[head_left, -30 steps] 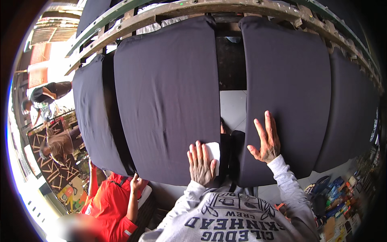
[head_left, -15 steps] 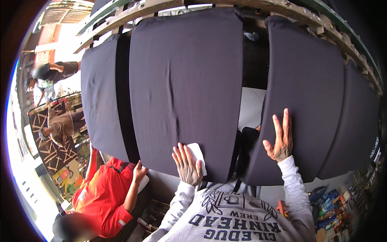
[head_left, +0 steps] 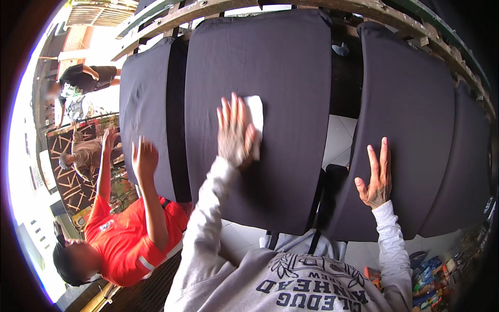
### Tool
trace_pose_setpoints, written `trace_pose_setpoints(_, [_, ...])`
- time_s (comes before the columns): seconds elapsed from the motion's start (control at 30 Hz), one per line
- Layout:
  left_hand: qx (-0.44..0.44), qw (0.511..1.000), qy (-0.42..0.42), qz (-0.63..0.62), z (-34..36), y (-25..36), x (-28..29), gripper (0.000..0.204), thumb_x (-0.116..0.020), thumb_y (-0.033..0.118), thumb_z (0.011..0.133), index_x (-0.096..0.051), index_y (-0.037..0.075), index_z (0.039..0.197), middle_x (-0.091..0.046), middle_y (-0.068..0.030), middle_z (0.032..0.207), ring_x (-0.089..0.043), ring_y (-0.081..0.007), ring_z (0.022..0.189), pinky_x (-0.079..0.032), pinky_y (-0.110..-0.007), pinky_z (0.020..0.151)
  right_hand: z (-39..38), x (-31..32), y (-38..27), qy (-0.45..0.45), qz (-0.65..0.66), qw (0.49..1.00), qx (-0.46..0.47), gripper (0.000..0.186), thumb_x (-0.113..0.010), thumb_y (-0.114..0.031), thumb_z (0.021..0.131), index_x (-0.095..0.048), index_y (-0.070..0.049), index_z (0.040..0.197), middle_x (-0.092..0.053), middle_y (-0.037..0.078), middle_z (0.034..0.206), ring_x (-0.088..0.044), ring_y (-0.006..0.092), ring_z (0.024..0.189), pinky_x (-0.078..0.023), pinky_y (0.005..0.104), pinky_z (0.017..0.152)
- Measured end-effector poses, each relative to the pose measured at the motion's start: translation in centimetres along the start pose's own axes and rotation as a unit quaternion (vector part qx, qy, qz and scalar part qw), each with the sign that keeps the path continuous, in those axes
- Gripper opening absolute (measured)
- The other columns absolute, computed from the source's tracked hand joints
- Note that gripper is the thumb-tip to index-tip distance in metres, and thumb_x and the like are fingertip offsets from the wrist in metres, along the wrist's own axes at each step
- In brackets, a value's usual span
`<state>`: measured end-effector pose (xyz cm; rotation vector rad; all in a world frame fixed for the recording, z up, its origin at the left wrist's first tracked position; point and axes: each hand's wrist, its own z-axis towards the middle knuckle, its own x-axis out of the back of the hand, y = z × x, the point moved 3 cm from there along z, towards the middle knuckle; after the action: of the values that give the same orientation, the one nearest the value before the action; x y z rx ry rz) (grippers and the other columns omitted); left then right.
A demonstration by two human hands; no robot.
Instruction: The person uses a heat gun to dry ink on black t-shirts mounted on boards, then helps move the boards and wipes the surface of a blank shirt with a cloth.
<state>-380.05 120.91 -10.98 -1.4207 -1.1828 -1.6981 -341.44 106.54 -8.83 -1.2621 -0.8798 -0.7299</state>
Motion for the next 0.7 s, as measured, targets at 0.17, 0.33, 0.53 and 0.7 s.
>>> trace_pose_setpoints(0.17, [0.080, 0.995, -0.044, -0.042, -9.6, 5.1, -0.4, 0.077, -0.031, 0.049, 0.104, -0.022, -0.005, 0.157, -0.014, -0.0240, 0.167, -0.008, -0.0448, 0.154, -0.003, -0.054, 0.125, -0.2, 0.1, -0.2, 0.016, -0.010, 1.000, 0.002, 0.078, -0.040, -0.065, 0.099, -0.036, -0.011, 0.156, -0.022, 0.026, 0.163, -0.030, 0.0478, 0.147, -0.033, 0.0563, 0.117])
trace_pose_setpoints(0.33, [0.077, 0.996, 0.041, -0.014, 2.1, -1.3, 1.0, 0.072, -0.031, 0.045, 0.105, -0.018, 0.000, 0.160, -0.011, -0.0199, 0.168, -0.004, -0.0405, 0.156, -0.002, -0.053, 0.125, -0.1, 0.1, -0.1, 0.010, -0.014, 1.000, -0.001, 0.077, -0.041, -0.063, 0.100, -0.036, -0.011, 0.156, -0.022, 0.025, 0.163, -0.029, 0.0459, 0.148, -0.030, 0.0560, 0.118])
trace_pose_setpoints(0.53, [0.039, 0.990, 0.079, 0.111, 4.1, -4.4, 0.7, 0.071, -0.034, 0.044, 0.103, -0.026, -0.001, 0.157, -0.018, -0.0220, 0.166, -0.011, -0.0438, 0.153, -0.006, -0.056, 0.123, -0.9, 0.5, -1.1, -0.013, -0.027, 1.000, -0.003, 0.075, -0.041, -0.061, 0.100, -0.038, -0.010, 0.155, -0.022, 0.025, 0.164, -0.027, 0.0452, 0.149, -0.028, 0.0558, 0.120])
trace_pose_setpoints(0.7, [0.089, 0.995, -0.011, -0.036, -7.7, 6.6, -1.6, 0.075, -0.037, 0.045, 0.101, -0.021, -0.002, 0.158, -0.015, -0.0230, 0.166, -0.006, -0.0452, 0.154, -0.001, -0.056, 0.124, -1.5, -0.8, 0.8, 0.002, -0.029, 0.999, -0.018, 0.077, -0.042, -0.062, 0.099, -0.036, -0.010, 0.156, -0.021, 0.025, 0.164, -0.027, 0.0458, 0.149, -0.027, 0.0570, 0.120])
